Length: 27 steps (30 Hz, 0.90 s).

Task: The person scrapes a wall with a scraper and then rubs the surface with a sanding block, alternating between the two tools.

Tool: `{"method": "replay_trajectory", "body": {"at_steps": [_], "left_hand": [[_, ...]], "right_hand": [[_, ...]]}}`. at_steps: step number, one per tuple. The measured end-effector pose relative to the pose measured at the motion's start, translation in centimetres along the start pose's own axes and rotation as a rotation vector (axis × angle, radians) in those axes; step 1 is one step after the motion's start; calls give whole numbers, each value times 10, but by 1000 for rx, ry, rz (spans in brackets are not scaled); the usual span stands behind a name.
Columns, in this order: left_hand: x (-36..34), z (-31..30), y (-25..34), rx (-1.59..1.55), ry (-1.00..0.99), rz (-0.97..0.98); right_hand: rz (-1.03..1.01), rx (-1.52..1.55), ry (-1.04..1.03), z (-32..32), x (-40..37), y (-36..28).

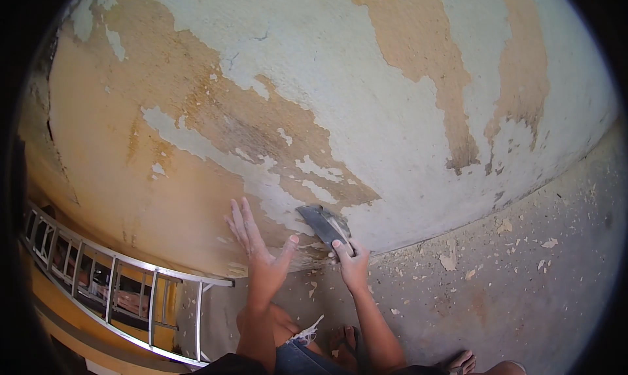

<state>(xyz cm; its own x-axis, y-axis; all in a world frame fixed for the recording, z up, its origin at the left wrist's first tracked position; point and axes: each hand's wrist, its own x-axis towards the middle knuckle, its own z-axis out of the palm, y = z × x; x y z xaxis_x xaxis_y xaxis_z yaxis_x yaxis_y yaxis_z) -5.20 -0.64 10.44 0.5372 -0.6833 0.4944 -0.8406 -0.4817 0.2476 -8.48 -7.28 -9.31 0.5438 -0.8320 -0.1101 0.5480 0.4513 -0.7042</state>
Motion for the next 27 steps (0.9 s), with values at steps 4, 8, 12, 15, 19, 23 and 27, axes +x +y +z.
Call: {"method": "replay_trajectory", "body": {"at_steps": [4,8,12,15,19,23,27], "left_hand": [[-5,-15,-3,2,52,2],[-7,-17,-8,-26,45,11],[-3,-17,-17,33,-6,-49],[-2,-14,-21,86,-54,-83],[-1,-11,-21,79,-58,-104],[-1,-5,-25,70,-37,-60],[0,-7,-23,119,-55,-81]], "right_hand": [[38,7,43,23,-7,-24],[-108,-129,-61,48,3,-68],[-25,-72,-40,26,1,-24],[40,-31,-6,8,-4,1],[-9,-43,-49,46,3,-39],[-155,-126,-114,64,2,-71],[35,-58,4,28,-2,-1]]}}
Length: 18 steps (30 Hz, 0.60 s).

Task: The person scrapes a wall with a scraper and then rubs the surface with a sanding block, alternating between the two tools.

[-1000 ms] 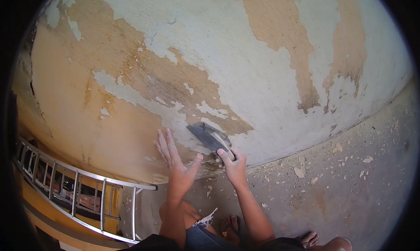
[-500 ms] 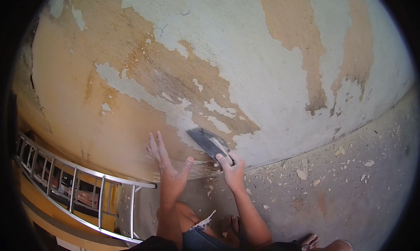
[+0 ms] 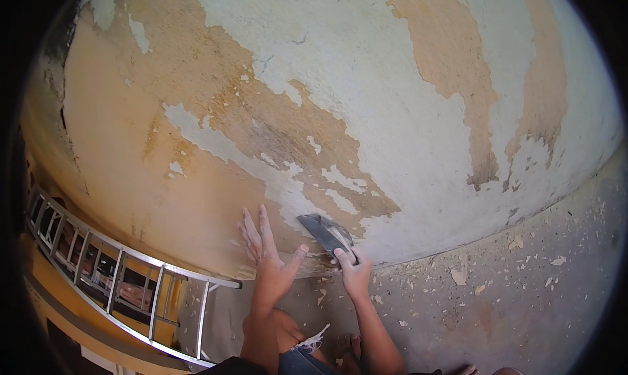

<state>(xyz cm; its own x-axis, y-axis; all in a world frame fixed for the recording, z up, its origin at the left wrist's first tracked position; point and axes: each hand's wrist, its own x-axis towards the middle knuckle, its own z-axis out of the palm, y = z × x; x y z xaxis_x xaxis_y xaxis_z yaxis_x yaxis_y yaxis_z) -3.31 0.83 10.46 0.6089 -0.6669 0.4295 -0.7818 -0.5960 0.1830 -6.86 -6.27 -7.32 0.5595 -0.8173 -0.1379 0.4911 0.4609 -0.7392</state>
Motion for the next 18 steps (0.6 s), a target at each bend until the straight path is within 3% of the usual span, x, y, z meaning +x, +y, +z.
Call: {"method": "replay_trajectory", "body": {"at_steps": [4,6,9,10,13,17,18], "left_hand": [[-2,-2,-3,19,-37,-18],[-1,1,-5,29,-18,6],[0,-1,-5,30,-31,-10],[-1,-2,-4,28,-36,-10],[-1,-4,-2,-4,-42,-5],[-2,-6,-5,15,-71,-29],[-2,-4,-4,8,-55,-20]], "right_hand": [[-140,-131,27,23,0,-17],[-316,-226,10,45,7,-48],[-329,-217,-1,49,3,-61],[-242,-131,-29,43,-5,-65],[-105,-58,-6,3,5,14],[-60,-19,12,17,-4,-8],[-141,-106,-13,26,-1,-20]]}}
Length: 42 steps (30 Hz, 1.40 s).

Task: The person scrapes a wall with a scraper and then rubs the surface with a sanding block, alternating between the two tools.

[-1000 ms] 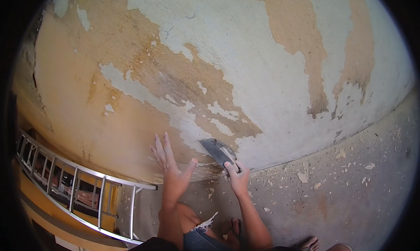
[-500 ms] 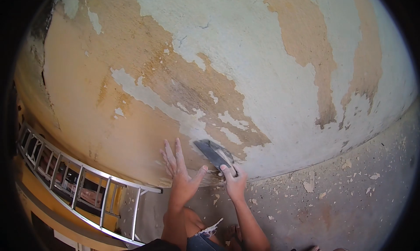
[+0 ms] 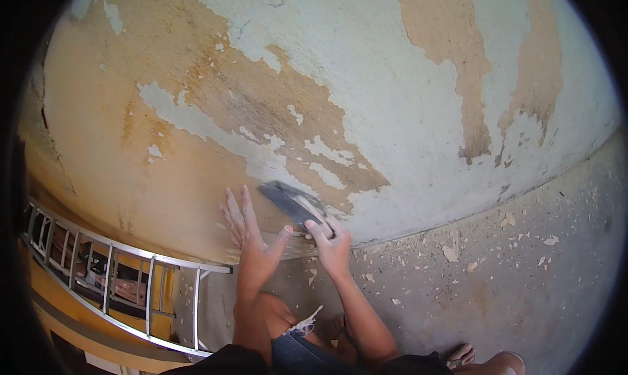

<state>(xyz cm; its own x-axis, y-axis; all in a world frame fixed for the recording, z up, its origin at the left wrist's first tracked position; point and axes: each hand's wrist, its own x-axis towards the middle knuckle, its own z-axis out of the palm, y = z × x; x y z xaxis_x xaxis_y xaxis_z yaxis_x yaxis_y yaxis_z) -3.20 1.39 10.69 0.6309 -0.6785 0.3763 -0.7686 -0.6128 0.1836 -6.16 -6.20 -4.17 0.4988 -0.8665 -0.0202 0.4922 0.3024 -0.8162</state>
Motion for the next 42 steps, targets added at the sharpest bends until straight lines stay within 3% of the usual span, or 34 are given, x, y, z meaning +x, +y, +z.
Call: {"method": "replay_trajectory", "body": {"at_steps": [1,3,5,7,10,14,16,19,20,25,28,30,31,34,37,39,40,42], "left_hand": [[2,2,2,-10,22,17],[2,6,0,5,28,27],[3,4,4,-15,31,-4],[2,1,5,-10,25,-8],[0,-4,8,22,4,-26],[1,-1,3,43,-5,-10],[2,2,5,33,-11,-10],[1,1,6,30,-1,-14],[2,1,6,36,-5,-21],[5,0,2,45,-12,5],[3,6,1,9,-2,29],[2,7,-1,2,24,40],[1,7,0,4,15,31],[6,3,-1,-37,32,61],[5,-7,5,-53,22,64],[4,-15,2,-160,248,145],[3,-19,0,-169,233,122],[3,-25,-4,-260,424,184]], "right_hand": [[5,-9,8,4,5,-10],[-192,-198,-6,11,9,-23],[-178,-143,-8,1,8,-5],[11,15,-13,-22,5,48],[72,-90,-1,-60,-4,81],[107,-74,-18,-33,4,44],[-55,-132,-55,-19,8,23],[-56,-151,-27,-35,6,47],[33,-105,-34,-49,4,81],[87,-93,67,-56,-13,98],[82,-185,-10,-23,-4,48],[-49,-146,-81,-7,-2,20],[-58,-143,-91,-7,-3,24],[169,116,-9,-24,-11,73],[104,-83,44,-43,-18,101],[106,-75,56,-27,-14,92],[86,-116,19,-19,-9,80],[63,-174,-26,-8,-3,48]]}}
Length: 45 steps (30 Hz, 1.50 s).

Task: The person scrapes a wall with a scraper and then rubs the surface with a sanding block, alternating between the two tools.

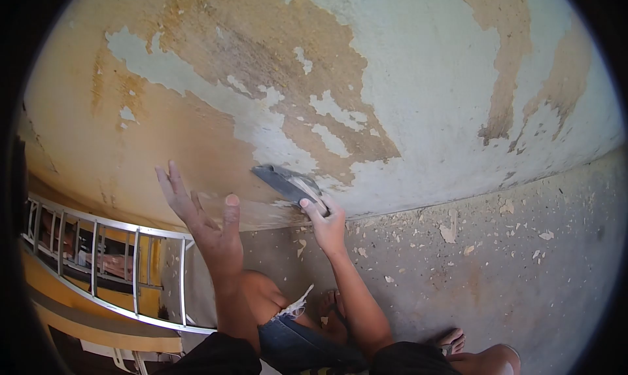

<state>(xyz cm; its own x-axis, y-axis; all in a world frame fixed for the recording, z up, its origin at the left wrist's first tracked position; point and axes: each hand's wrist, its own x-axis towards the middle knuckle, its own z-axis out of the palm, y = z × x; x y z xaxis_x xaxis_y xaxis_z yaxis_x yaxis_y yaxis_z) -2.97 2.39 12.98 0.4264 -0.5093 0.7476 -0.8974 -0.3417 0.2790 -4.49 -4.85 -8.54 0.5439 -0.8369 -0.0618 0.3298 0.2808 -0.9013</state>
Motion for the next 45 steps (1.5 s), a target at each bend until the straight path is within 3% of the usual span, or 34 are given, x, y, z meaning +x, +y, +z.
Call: {"method": "replay_trajectory", "body": {"at_steps": [2,7,10,12,15,19,22,28,32,34,37,40,43,45], "left_hand": [[0,-2,0,-15,-28,-41],[-3,-3,-7,16,-101,-53],[-7,-6,-10,52,-191,-72],[-9,-4,-11,20,-184,-54],[-9,3,-7,76,-207,-98],[-6,7,-3,95,-187,-99],[-4,13,2,124,-207,-90],[-10,29,9,20,-212,-100],[-6,36,14,27,-203,-83],[-5,37,13,22,-220,-68],[-11,32,6,38,-237,-66],[-11,31,5,40,-221,-82],[-7,27,6,41,-186,-50],[-6,25,5,-12,-204,-93]], "right_hand": [[60,150,-53,5,-4,-24],[-1,43,48,-19,-6,82],[10,89,130,-19,-8,77],[27,97,27,-7,-1,31],[-34,166,9,-3,4,19],[12,89,49,-40,-6,72],[93,229,146,-49,-12,79],[-1,-79,21,-42,6,20],[-26,50,89,-57,-5,87],[102,83,159,-66,-14,114],[-17,-24,94,-58,-9,73],[89,73,-19,-40,0,26],[-4,32,35,-42,1,29],[-4,56,87,-50,-4,73]]}}
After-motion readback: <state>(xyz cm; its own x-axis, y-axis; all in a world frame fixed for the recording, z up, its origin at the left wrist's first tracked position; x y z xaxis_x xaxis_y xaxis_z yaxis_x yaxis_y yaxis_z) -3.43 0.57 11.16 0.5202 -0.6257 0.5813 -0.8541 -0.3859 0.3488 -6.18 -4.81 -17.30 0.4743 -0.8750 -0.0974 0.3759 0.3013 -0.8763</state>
